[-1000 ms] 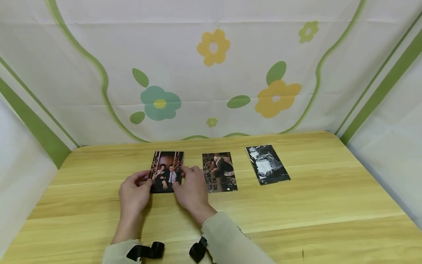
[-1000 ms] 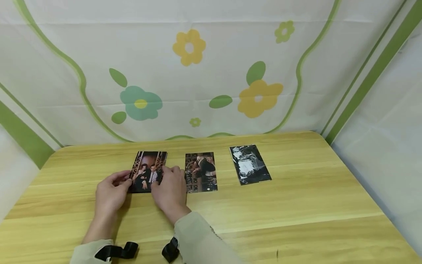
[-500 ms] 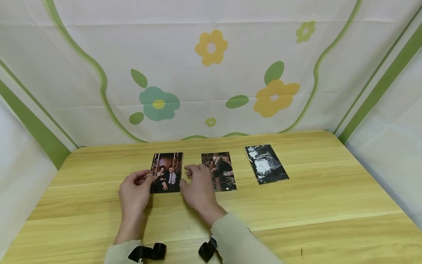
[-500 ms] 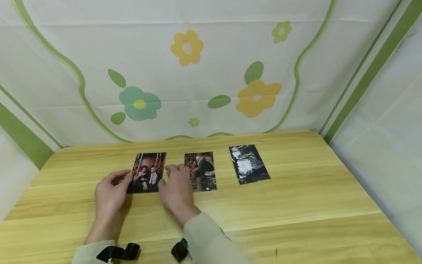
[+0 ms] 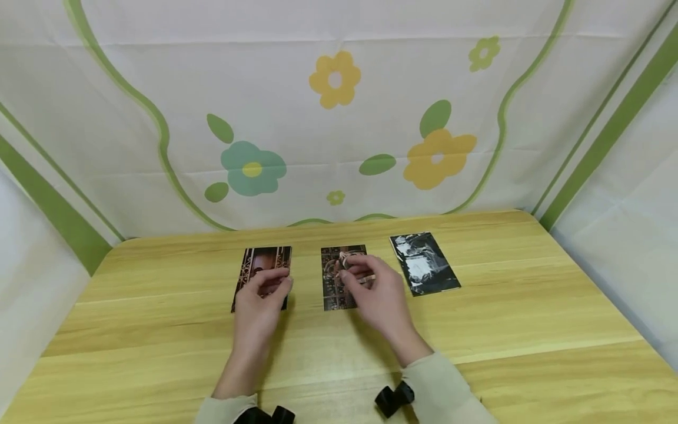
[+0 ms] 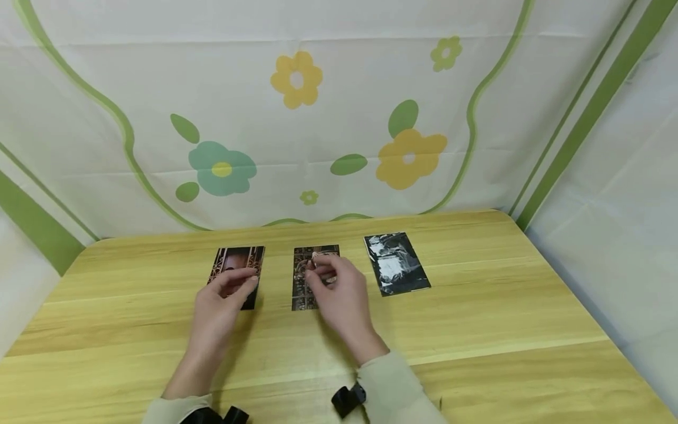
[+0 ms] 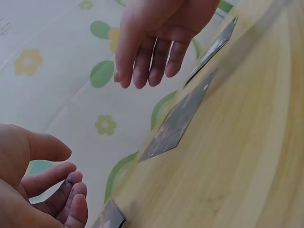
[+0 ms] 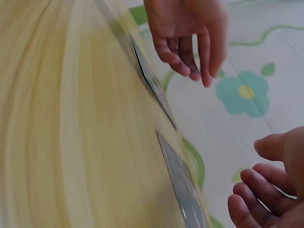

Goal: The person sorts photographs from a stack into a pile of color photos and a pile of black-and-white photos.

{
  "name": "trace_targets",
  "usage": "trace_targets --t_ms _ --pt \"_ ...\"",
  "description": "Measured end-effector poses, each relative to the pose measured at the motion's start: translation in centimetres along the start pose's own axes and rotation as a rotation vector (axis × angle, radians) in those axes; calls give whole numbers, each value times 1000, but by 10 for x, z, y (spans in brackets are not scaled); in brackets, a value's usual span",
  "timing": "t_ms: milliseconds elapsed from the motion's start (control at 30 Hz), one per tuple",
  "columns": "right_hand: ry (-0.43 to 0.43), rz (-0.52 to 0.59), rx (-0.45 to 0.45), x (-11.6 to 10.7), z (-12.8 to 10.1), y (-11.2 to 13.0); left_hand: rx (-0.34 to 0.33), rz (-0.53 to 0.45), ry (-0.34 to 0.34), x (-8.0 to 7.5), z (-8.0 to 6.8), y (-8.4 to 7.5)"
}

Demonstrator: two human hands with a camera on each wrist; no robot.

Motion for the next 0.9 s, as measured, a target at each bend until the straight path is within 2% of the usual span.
trace_targets --t_ms 233,400,533,767,900 --pt "-81 -30 85 -42 -1 -22 26 -39 71 19 -9 -1" --pt "-116 -58 114 -58 2 -31 12 -54 95 24 -11 -2" --pt "-119 -60 124 -59 4 -35 10 -3 103 27 -13 0" --pt "-33 -126 164 -42 3 -48 140 200 140 42 -19 -1" --pt "3 -197 148 -34 1 -51 169 263 139 52 -21 2"
Point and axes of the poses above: each hand's wrist, its own z-axis towards the middle knuckle, its own x-axis out of the palm, y = z × x, the point moved 6 cm from there along z, towards the middle knuckle, and after that the axes turned 5 degrees about -y, right-handed, at the moved point
